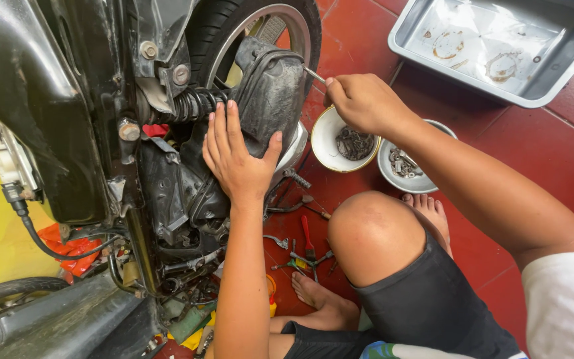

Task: The person uses a screwdriver to remove screws from a black plastic housing on a motorcycle, detaches the housing to access the air filter, and uses a brush to clean both the filter and the interior of the cover.

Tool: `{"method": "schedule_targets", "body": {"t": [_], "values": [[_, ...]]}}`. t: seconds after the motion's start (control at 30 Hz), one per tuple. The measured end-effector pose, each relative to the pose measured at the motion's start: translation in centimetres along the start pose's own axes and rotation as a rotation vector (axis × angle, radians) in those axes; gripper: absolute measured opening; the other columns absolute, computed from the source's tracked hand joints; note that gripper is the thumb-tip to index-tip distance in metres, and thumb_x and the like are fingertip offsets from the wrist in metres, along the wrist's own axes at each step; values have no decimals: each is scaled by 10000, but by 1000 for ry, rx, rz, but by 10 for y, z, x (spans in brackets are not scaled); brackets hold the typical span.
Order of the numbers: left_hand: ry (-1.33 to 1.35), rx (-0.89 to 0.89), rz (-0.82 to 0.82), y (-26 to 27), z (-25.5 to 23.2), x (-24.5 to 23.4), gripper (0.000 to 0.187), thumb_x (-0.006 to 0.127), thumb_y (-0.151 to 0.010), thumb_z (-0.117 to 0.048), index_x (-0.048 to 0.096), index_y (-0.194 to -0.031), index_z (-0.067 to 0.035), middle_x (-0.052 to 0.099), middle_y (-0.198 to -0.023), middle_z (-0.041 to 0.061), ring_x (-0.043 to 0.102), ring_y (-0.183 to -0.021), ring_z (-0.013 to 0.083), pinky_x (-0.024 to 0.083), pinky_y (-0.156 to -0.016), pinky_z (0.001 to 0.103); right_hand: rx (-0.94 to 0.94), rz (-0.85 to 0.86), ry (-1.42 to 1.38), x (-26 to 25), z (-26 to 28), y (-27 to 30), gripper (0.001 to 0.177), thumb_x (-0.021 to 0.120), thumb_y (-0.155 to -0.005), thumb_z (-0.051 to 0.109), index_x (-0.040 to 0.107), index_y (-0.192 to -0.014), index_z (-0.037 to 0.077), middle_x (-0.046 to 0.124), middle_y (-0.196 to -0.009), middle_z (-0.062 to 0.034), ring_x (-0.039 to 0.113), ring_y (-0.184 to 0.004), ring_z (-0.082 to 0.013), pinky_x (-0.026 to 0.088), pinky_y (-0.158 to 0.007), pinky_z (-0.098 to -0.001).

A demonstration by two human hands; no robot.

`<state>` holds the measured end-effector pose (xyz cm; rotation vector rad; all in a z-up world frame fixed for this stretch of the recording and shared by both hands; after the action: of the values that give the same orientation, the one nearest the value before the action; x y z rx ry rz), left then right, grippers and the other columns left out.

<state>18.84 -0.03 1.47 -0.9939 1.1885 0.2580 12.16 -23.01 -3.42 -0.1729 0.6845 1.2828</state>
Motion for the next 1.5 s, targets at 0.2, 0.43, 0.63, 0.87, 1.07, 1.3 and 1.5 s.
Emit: {"method": "schedule_targets", "body": {"t": [0.2,0.43,0.63,0.87,1.07,1.3,1.5], "values": [[10,1,-1,-1,1,-1,810,555,-974,-701,441,-1556,-150,508,-1576,88,530,-1444,314,416,-1159,495,-1,-4,-58,-3,1,0,312,470,-1082,312,680,-937,133,698,-659,-2,660,-620,-220,465,-688,-406],[13,1,-7,0,2,0,806,561,-971,-700,448,-1553,-153,510,-1573,88,535,-1439,315,421,-1157,499,-73,-215,158,10,-12,-9,297,615,-1062,342,559,-1007,55,706,-847,-214,608,-734,-541,428,-577,-591],[11,60,-151,-1,7,8,865,594,-919,-756,504,-1540,-161,553,-1509,86,547,-1384,288,389,-1132,452,-38,-38,-136,8,-2,-14,467,381,-1109,345,737,-929,102,764,-801,-55,732,-918,-383,539,-818,-533],[17,57,-150,0,7,7,861,596,-918,-753,512,-1533,-157,556,-1504,94,553,-1377,298,393,-1128,461,-112,-163,70,12,-14,-13,279,560,-1061,299,739,-1058,84,749,-856,-173,700,-886,-488,552,-705,-570],[19,55,-153,-1,7,6,860,606,-913,-749,513,-1532,-160,560,-1499,97,555,-1374,302,397,-1127,466,-177,-277,171,6,-1,-8,246,614,-1058,252,745,-1130,57,744,-913,-198,720,-841,-487,586,-657,-560],[19,23,-84,0,5,0,821,583,-942,-723,494,-1535,-163,545,-1531,87,558,-1403,297,412,-1147,469,7,56,-191,7,-5,-17,350,454,-1053,299,759,-1019,130,793,-921,7,710,-871,-257,519,-821,-415],[13,-10,-23,-1,5,-1,782,559,-967,-706,479,-1538,-177,538,-1556,67,567,-1422,287,432,-1150,475,-29,-100,-63,0,4,-13,128,659,-1010,231,634,-928,136,733,-694,11,683,-649,-174,468,-655,-383]]}}
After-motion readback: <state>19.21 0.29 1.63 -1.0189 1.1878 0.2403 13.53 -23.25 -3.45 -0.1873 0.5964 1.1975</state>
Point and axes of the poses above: each hand's wrist, its own y-axis away from the middle knuckle, its own x-axis out of the palm, z = x × y, the point moved 5 cm from there along -y, towards the middle knuckle
